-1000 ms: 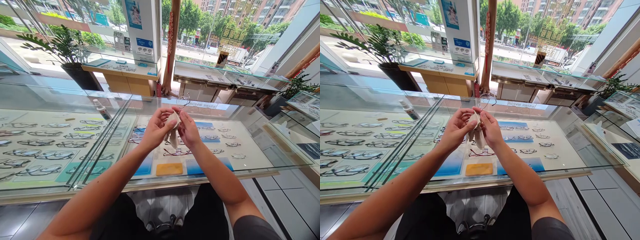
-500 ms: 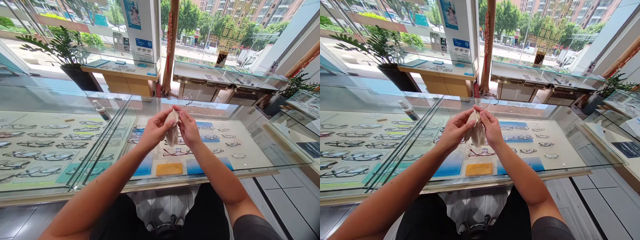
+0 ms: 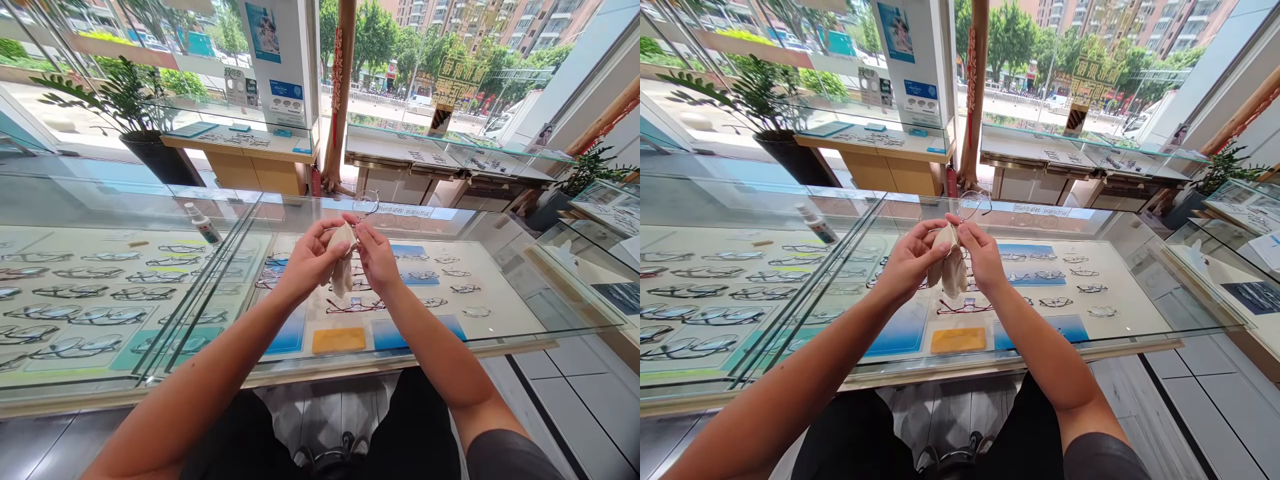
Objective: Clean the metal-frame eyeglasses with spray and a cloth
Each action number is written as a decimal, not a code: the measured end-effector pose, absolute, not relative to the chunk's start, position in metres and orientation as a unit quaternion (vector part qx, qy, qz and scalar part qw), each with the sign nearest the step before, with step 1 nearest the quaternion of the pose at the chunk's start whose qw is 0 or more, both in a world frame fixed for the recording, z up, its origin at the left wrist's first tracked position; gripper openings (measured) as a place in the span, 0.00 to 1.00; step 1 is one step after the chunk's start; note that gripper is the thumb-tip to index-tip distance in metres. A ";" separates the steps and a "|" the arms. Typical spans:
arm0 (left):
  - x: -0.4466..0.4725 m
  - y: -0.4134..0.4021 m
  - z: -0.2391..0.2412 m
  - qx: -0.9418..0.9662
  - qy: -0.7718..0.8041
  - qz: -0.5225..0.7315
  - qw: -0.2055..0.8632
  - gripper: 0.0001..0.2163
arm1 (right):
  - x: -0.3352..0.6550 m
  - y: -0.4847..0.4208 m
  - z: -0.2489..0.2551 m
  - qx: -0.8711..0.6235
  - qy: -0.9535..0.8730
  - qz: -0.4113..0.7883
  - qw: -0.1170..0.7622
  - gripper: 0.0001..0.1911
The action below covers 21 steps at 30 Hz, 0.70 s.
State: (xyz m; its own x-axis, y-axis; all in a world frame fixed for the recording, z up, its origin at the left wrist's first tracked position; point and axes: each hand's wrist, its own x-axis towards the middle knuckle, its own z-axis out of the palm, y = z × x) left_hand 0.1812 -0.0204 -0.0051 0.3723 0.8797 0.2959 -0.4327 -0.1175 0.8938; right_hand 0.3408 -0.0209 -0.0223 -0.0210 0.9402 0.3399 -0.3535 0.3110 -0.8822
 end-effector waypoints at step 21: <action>0.178 -0.019 -0.005 0.539 0.270 0.479 0.638 0.29 | 0.340 -0.026 -0.018 -0.313 -0.522 0.490 0.623 0.24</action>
State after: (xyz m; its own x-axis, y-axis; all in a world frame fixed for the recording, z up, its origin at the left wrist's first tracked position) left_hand 0.1778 -0.0195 -0.0054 0.3955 0.9021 0.1723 -0.3206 -0.0402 0.9464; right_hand 0.3395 -0.0264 -0.0182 -0.0271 0.9387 0.3438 -0.2838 0.3225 -0.9030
